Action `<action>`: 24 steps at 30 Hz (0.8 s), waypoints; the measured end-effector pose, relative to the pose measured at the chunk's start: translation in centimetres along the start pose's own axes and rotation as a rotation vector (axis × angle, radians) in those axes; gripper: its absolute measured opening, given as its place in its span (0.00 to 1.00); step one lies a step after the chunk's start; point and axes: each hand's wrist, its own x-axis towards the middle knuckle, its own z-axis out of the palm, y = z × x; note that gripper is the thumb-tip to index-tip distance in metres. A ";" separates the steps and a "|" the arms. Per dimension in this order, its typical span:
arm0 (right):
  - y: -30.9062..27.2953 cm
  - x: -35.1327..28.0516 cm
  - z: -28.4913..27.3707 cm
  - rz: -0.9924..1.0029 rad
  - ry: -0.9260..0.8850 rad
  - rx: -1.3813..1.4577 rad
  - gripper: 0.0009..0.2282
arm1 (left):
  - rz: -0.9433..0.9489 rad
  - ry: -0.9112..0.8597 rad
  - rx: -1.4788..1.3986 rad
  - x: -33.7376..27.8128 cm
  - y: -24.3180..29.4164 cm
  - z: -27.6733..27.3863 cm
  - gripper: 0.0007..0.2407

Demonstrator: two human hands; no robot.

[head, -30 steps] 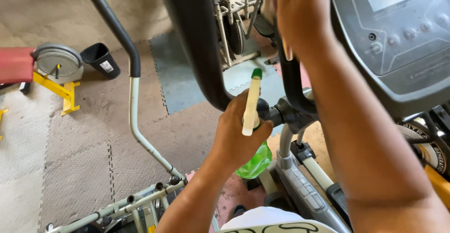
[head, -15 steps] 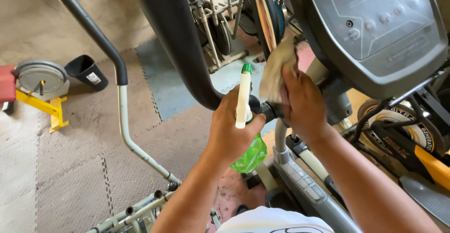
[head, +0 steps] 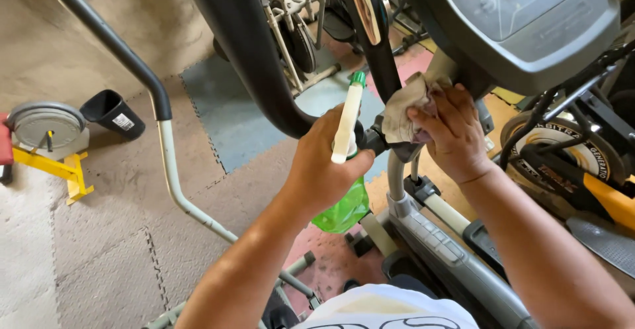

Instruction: Cleaning gym equipment using a spray bottle and a cloth.

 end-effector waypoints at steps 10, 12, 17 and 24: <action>-4.3 5.0 1.7 0.275 0.091 -0.015 0.31 | -0.138 0.125 -0.125 -0.9 1.7 2.6 0.27; -2.9 4.0 0.7 0.239 0.052 0.028 0.31 | -0.228 0.109 -0.112 -0.9 2.8 3.1 0.25; -0.2 2.9 -5.1 -0.016 -0.105 0.184 0.26 | -0.043 0.191 -0.119 -0.8 3.8 5.9 0.25; 3.4 3.7 -16.6 0.327 -0.485 0.658 0.23 | -0.114 0.157 -0.083 -0.5 8.1 9.3 0.23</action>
